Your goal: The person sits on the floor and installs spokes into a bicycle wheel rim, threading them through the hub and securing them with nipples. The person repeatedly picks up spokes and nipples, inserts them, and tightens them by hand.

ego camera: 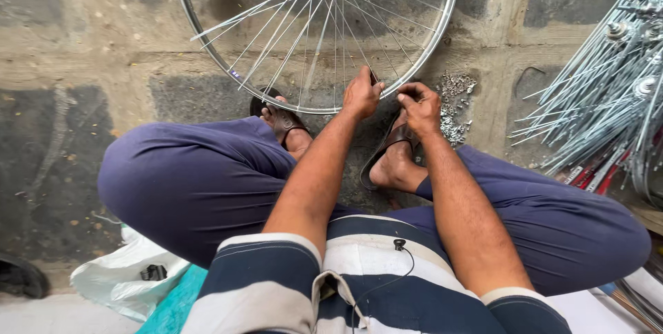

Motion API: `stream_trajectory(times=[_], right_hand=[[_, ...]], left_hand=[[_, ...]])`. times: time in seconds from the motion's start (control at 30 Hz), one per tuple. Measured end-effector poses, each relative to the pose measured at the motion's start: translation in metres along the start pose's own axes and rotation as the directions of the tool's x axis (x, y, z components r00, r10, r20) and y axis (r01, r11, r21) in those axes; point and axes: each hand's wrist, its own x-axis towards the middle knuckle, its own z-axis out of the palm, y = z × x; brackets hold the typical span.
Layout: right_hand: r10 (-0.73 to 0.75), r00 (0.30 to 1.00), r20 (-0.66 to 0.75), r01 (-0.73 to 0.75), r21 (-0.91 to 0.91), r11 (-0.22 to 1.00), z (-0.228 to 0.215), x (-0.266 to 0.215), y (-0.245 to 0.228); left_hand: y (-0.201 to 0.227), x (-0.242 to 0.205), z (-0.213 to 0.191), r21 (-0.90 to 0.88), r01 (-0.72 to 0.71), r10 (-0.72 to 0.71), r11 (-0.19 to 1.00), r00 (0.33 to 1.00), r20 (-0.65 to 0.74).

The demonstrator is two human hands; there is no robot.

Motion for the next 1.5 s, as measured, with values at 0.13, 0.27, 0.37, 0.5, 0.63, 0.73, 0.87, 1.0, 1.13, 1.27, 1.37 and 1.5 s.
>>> stream_trajectory(times=[0.13,0.27,0.37,0.5,0.63,0.73,0.87,1.0,1.13,1.27,1.37,1.5], right_hand=[[0.028,0.997,0.078,-0.020,-0.103,0.995,0.002,-0.012,0.012],[0.075,0.997,0.011,-0.071,-0.218,0.973,0.007,-0.009,0.017],[0.029,0.999,-0.039,-0.030,-0.023,0.999,0.008,-0.005,0.026],[0.020,0.996,-0.089,-0.009,0.120,0.993,0.013,0.008,0.035],[0.024,0.997,-0.078,-0.017,0.090,0.996,0.011,0.013,0.040],[0.060,0.995,-0.083,-0.057,0.039,0.998,0.015,0.015,0.038],[0.088,0.994,-0.071,-0.086,0.041,0.995,0.019,0.013,0.028],[0.109,0.990,-0.084,-0.107,0.034,0.994,0.022,0.010,0.024],[0.024,0.996,-0.084,-0.019,0.060,0.998,0.025,0.010,0.030],[0.020,0.998,-0.057,-0.013,0.124,0.992,0.024,0.011,0.044],[-0.006,0.993,-0.121,0.022,0.125,0.992,0.029,0.011,0.052],[0.083,0.982,-0.172,-0.022,0.333,0.943,0.034,0.007,0.053]], left_hand=[[-0.007,0.006,0.019,0.042,-0.027,0.028,0.999,1.000,-0.011],[0.000,0.008,0.016,-0.010,-0.068,0.067,0.998,0.997,-0.038],[0.009,0.002,0.011,-0.019,-0.044,0.043,0.999,0.998,-0.044],[0.017,-0.001,0.000,-0.001,-0.002,0.001,1.000,0.998,-0.060],[0.020,-0.002,0.001,-0.032,0.004,-0.005,0.999,0.999,-0.048],[0.018,-0.002,0.001,-0.040,-0.015,0.013,0.999,0.998,-0.068],[0.015,-0.002,0.000,-0.036,-0.006,0.003,0.999,0.998,-0.061],[0.015,-0.002,0.000,-0.008,-0.009,0.008,1.000,0.998,-0.065],[0.016,-0.001,-0.001,-0.017,0.026,-0.027,1.000,0.999,-0.043],[0.015,-0.001,-0.001,-0.035,0.003,-0.004,0.999,0.999,-0.040],[0.012,0.001,-0.001,-0.026,0.011,-0.013,1.000,0.999,-0.049],[0.010,0.002,0.004,-0.048,0.011,-0.014,0.999,0.999,-0.049]])
